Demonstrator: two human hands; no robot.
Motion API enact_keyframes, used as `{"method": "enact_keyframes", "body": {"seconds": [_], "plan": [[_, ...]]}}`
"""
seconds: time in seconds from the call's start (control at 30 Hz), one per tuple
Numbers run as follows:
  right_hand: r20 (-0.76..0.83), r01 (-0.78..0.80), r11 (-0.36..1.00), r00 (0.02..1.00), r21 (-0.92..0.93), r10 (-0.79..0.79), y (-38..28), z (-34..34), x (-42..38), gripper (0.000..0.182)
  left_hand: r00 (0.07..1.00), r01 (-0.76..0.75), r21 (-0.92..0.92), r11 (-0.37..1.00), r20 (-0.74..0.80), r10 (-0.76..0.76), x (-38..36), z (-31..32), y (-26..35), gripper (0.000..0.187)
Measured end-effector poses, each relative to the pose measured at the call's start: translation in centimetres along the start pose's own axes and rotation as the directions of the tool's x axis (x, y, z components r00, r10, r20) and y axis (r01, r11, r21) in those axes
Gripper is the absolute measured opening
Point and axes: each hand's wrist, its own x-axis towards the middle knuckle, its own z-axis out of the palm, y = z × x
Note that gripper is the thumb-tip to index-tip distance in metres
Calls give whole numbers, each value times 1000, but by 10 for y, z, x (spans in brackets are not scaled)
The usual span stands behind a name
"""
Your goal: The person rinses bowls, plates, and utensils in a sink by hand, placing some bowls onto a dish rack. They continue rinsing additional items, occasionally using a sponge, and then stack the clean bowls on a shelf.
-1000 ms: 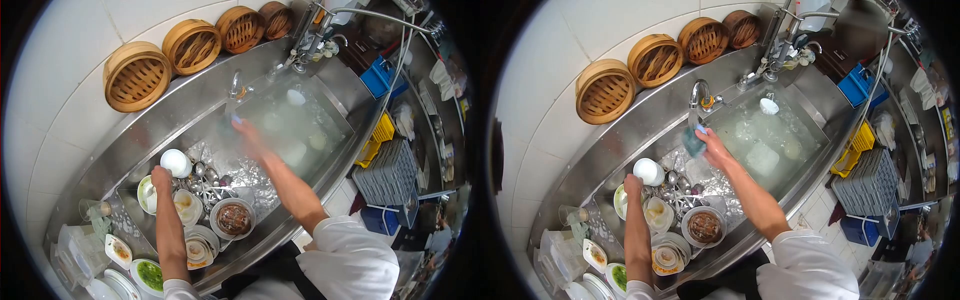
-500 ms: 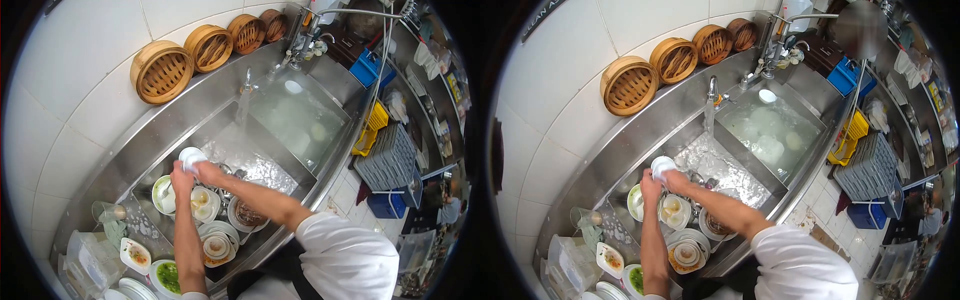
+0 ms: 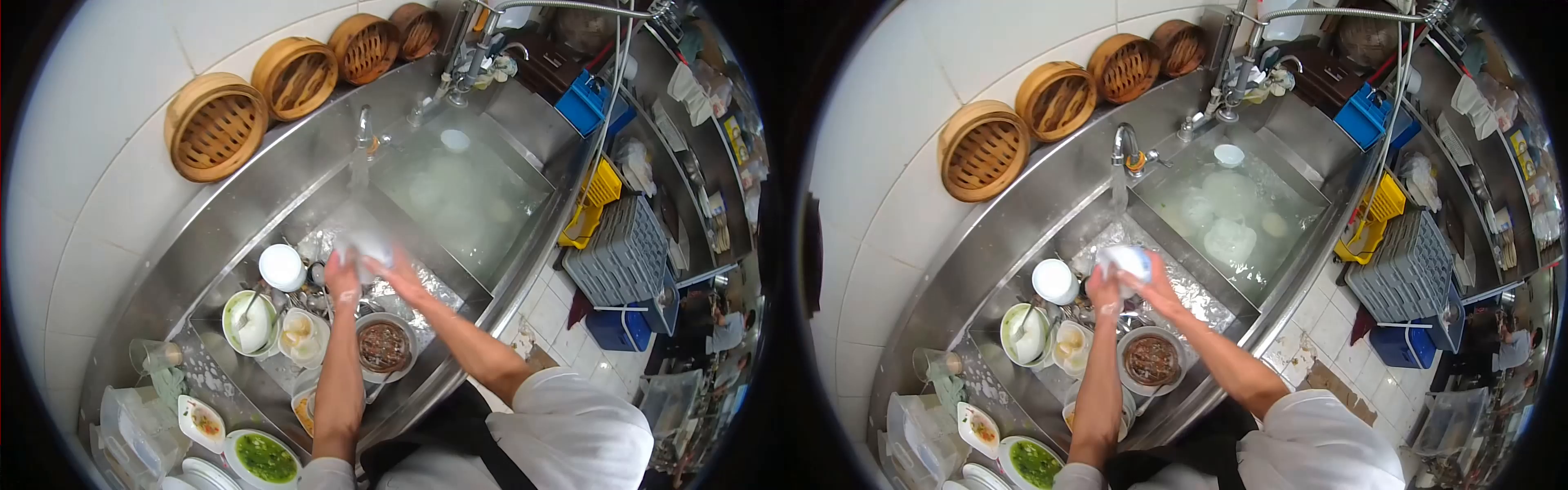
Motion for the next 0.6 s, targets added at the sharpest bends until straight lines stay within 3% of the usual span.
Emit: {"method": "enact_keyframes", "body": {"seconds": [0.03, 0.07, 0.1, 0.17, 0.2, 0.23, 0.27, 0.3, 0.33, 0.4, 0.43, 0.47, 0.5, 0.53, 0.6], "plan": [[23, -34, 989, 999, -141, 38, 1, -38, 11, 53, 976, -203, 398, 895, 9, 218, -6, 22, 24, 24], [53, -57, 958, 996, -281, 75, 2, -74, 25, 53, 932, -361, 353, 863, 157, 326, -4, 42, 37, 27], [-181, 132, 864, 952, -485, -247, 23, -94, 33, 46, 908, -338, 242, 910, 337, 248, 4, 65, 43, 31], [-327, -105, 876, 943, -471, -63, 64, -134, 76, 42, 887, -407, 177, 896, 310, 342, 22, 108, 55, 36], [-337, -251, 834, 938, -492, 84, 107, -155, 111, 46, 940, -294, -16, 956, 179, 292, 39, 125, 61, 33], [-280, -398, 851, 908, -344, 312, 155, -176, 141, 44, 973, -203, -225, 953, 61, 222, 56, 124, 63, 30], [-225, -426, 900, 871, 94, 436, 155, -180, 144, 42, 981, -139, -319, 938, 83, 174, 70, 106, 71, 27], [-130, -418, 750, 826, 513, 549, 148, -182, 140, 40, 984, -69, -415, 907, 122, 131, 77, 91, 84, 23], [-166, -366, 761, 837, 536, 521, 141, -173, 138, 39, 980, 1, -509, 861, 172, 100, 82, 78, 87, 20], [-259, -234, 779, 854, 582, 450, 119, -150, 142, 37, 984, -176, -269, 947, -79, 161, 76, 9, 84, 14], [-250, -203, 825, 891, 527, 380, 89, -129, 136, 37, 908, -334, -44, 942, -283, 308, 75, -28, 68, 16], [-235, -168, 866, 922, 472, 307, 55, -103, 130, 37, 648, -277, 502, 819, -531, 545, 74, -67, 49, 19], [-133, -187, 904, 958, 385, 255, 34, -81, 130, 38, 474, 14, 781, 624, -554, 684, 70, -112, 24, 29], [-23, -189, 936, 978, 298, 205, 13, -59, 133, 39, 520, 399, 743, 537, -666, 535, 66, -136, 6, 24], [189, -208, 740, 976, 640, 111, -40, -15, 125, 43, 808, 452, 785, 423, -561, 177, 67, -154, 20, 22]]}}
